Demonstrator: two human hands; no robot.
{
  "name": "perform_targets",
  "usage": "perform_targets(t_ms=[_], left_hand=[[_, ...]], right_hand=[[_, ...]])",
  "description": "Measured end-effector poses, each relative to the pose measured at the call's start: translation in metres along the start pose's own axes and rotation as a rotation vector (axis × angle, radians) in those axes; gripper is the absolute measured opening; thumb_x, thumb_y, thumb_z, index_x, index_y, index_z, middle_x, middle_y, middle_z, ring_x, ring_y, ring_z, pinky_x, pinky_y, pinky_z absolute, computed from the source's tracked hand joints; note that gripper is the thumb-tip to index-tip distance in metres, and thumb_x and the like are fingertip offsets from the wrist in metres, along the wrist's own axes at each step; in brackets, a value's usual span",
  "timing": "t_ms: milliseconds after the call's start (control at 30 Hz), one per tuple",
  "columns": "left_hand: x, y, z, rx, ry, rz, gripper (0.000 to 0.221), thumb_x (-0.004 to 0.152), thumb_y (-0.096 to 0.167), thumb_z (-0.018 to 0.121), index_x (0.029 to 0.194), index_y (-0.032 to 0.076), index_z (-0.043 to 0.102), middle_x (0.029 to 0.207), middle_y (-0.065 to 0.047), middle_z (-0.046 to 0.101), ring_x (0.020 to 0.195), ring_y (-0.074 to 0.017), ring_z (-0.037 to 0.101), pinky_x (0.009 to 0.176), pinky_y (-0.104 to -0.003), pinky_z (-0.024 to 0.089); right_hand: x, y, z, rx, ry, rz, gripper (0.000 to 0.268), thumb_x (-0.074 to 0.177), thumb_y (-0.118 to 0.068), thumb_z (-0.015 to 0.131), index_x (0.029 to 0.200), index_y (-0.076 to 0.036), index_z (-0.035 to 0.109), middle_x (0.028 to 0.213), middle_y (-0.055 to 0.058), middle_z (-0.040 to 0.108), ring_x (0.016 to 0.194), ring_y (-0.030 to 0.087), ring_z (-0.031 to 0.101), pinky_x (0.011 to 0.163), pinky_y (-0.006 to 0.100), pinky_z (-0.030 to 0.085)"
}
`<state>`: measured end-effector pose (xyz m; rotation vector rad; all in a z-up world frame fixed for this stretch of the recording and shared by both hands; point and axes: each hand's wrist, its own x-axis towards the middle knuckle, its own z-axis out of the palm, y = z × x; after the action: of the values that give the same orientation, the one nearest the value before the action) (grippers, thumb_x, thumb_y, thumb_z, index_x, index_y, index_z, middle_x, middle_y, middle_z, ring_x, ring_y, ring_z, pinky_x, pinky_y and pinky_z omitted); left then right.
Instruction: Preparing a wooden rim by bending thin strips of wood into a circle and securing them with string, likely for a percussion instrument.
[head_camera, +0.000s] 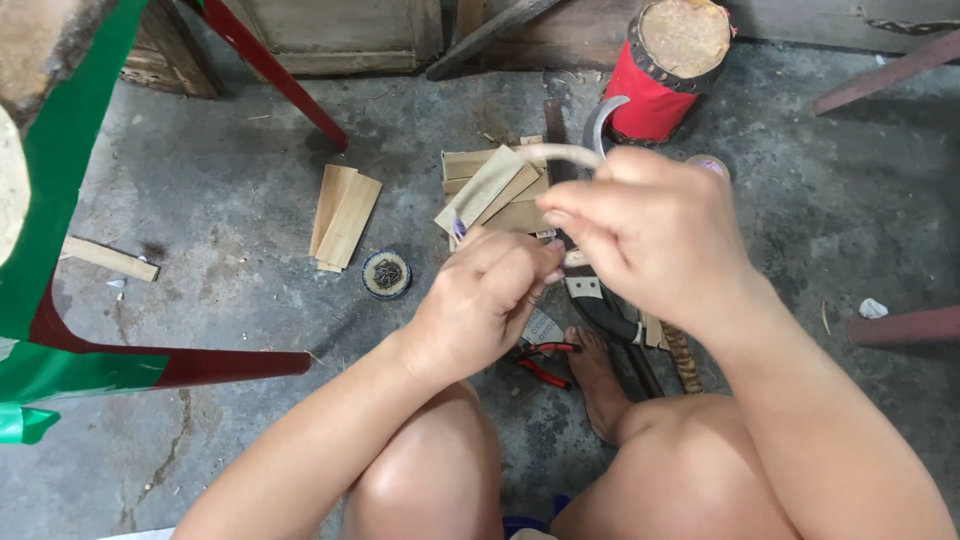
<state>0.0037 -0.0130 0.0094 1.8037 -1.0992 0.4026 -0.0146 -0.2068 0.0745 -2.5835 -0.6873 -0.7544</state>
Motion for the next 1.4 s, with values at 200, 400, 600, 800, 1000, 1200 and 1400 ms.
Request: perform_targets(t_ms=[200, 400, 600, 800, 1000, 1200, 1400], left_hand=[[-0.002, 0.000, -0.004, 0.112, -0.003, 0.122, 0.024, 0.084, -0.006, 0.073, 0.107, -0.001, 0.069, 0.106, -0.011, 0.068, 0.091, -0.0265, 0.065, 0.088, -0.038, 0.049], [0.000, 0.004, -0.005, 0.052, -0.108, 0.060, 0.033, 0.084, -0.005, 0.068, 0.117, -0.002, 0.067, 0.104, -0.009, 0.071, 0.091, -0.0235, 0.067, 0.088, -0.033, 0.048], [-0.005, -0.009, 0.009, -0.237, 0.012, -0.492, 0.010, 0.089, 0.001, 0.073, 0.098, 0.004, 0.074, 0.079, -0.002, 0.069, 0.065, -0.0117, 0.061, 0.059, -0.025, 0.050], [-0.021, -0.051, 0.008, -0.851, 0.356, -0.901, 0.011, 0.098, 0.002, 0.066, 0.107, -0.002, 0.070, 0.086, -0.009, 0.071, 0.074, -0.0092, 0.063, 0.065, -0.020, 0.053], [-0.010, -0.040, 0.010, -1.044, 0.582, -0.982, 0.007, 0.097, 0.001, 0.066, 0.101, -0.005, 0.067, 0.073, -0.018, 0.070, 0.058, -0.0107, 0.058, 0.055, -0.020, 0.050], [-0.012, -0.043, 0.009, -1.215, 0.549, -1.052, 0.007, 0.099, 0.004, 0.065, 0.100, -0.004, 0.064, 0.074, -0.017, 0.070, 0.053, -0.0108, 0.059, 0.054, -0.024, 0.053], [-0.013, -0.046, 0.003, -1.201, 0.562, -1.061, 0.008, 0.100, 0.005, 0.064, 0.099, -0.002, 0.063, 0.076, -0.017, 0.070, 0.054, -0.0104, 0.057, 0.056, -0.024, 0.051]], right_hand=[[0.011, 0.007, 0.001, 0.077, -0.141, 0.084, 0.009, 0.087, -0.011, 0.079, 0.095, -0.011, 0.084, 0.073, 0.002, 0.064, 0.055, 0.021, 0.056, 0.051, 0.034, 0.042], [0.015, 0.017, 0.007, 0.049, -0.228, -0.014, 0.010, 0.079, -0.019, 0.084, 0.088, -0.021, 0.084, 0.074, -0.002, 0.058, 0.059, 0.019, 0.055, 0.052, 0.034, 0.040], [0.019, 0.024, 0.036, -0.015, 0.079, -0.145, 0.025, 0.081, -0.017, 0.093, 0.102, -0.012, 0.082, 0.100, 0.004, 0.057, 0.094, 0.024, 0.052, 0.097, 0.044, 0.038], [0.002, -0.005, 0.019, 0.289, 0.044, 0.136, 0.013, 0.092, 0.001, 0.074, 0.105, 0.004, 0.075, 0.093, 0.013, 0.071, 0.070, 0.023, 0.061, 0.063, 0.034, 0.048], [-0.014, -0.001, 0.075, 0.304, -0.397, 0.360, 0.059, 0.094, -0.009, 0.061, 0.147, 0.004, 0.038, 0.135, 0.041, 0.041, 0.122, 0.056, 0.053, 0.103, 0.062, 0.045], [-0.029, 0.008, 0.119, 0.333, -0.229, 0.235, 0.035, 0.091, 0.001, 0.065, 0.125, 0.004, 0.061, 0.165, 0.034, 0.010, 0.146, 0.059, 0.025, 0.117, 0.061, 0.035], [-0.037, 0.019, 0.125, 0.681, -0.085, 0.301, 0.011, 0.089, -0.005, 0.065, 0.079, -0.008, 0.068, 0.077, 0.008, 0.071, 0.092, 0.030, 0.074, 0.085, 0.041, 0.059]])
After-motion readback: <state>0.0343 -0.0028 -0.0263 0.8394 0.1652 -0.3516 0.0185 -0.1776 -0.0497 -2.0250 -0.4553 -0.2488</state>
